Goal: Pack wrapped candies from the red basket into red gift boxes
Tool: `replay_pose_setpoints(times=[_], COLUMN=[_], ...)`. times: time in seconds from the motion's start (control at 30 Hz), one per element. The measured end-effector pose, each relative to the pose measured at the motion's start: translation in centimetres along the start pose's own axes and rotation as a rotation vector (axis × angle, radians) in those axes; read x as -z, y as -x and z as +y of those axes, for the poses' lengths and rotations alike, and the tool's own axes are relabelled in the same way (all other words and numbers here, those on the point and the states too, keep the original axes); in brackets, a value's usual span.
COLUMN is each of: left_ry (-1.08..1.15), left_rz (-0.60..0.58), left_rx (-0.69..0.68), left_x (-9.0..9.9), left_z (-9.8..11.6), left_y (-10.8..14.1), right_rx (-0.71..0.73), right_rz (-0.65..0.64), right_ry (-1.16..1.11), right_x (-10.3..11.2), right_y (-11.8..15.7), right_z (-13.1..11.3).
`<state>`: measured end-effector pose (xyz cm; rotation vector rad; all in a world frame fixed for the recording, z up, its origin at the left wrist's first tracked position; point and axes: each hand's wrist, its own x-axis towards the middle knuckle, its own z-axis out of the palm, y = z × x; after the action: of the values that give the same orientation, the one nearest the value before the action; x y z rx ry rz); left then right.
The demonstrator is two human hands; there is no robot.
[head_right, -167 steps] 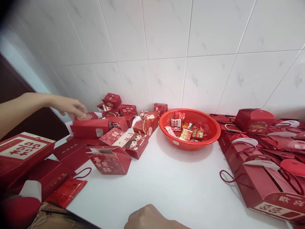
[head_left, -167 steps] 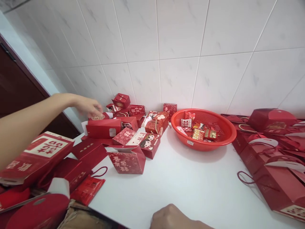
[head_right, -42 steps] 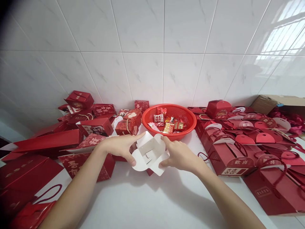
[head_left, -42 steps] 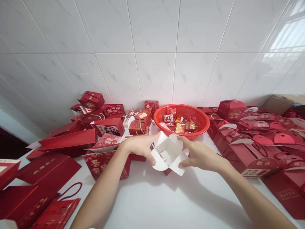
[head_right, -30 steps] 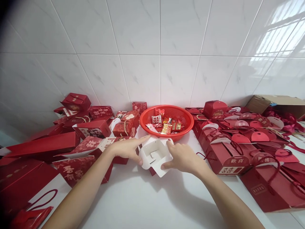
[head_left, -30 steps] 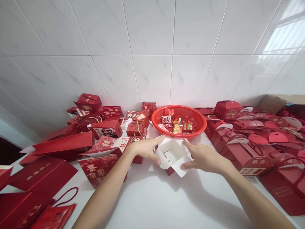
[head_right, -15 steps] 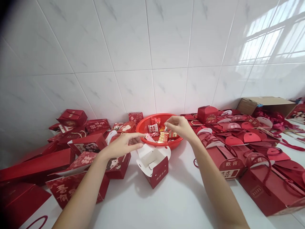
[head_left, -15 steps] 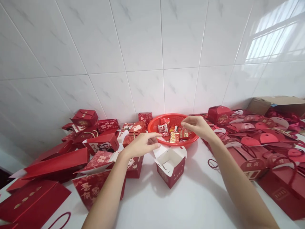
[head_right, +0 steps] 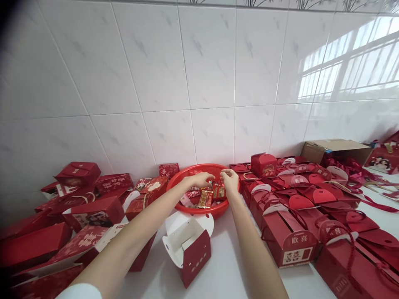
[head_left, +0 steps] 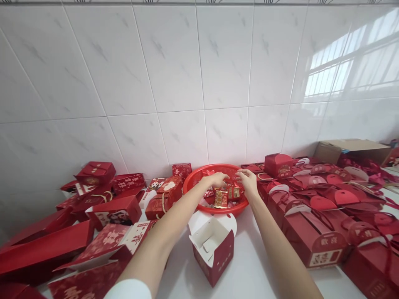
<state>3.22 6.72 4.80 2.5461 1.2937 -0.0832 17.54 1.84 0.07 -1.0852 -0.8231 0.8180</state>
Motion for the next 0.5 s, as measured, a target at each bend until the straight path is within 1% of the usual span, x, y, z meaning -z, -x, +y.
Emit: replay_pose_setpoints(times=[0.07, 0.17, 0.23, 0.33, 0.4, 0.5], left_ry=[-0.03, -0.055, -0.058, -0.071, -0.089, -0.088], left_rz=[-0.024, -0.058, -0.097, -0.133, -0.114, -0.034], left_rx=[0.013, 0.04, 0.063, 0.132, 0.196, 0.265], left_x=[-0.6, -1.7, -2.1, -2.3, -2.1, -2.0], left_z=[0.1, -0.4, -1.2, -2.7, -3.7, -5.2], left_y=[-2.1, -3.8, -4.2, -4.2, -4.1, -4.0], right_rx=[-0.003, -0.009, -0.007, -0.004, -0.007, -0.011], right_rz=[-0.002, -0.006, -0.007, -0.008, -0.005, -0.006], right_ry=[0.005, 0.016, 0.025, 0.041, 0.05, 0.057], right_x=[0.1, 0.1, 0.1, -0.1, -0.2, -0.2], right_y=[-0.2, -0.3, -0.4, -0.6, -0.7, -0.7], right_z=[0.2, 0.5, 0.8, 1.1, 1.3, 1.5])
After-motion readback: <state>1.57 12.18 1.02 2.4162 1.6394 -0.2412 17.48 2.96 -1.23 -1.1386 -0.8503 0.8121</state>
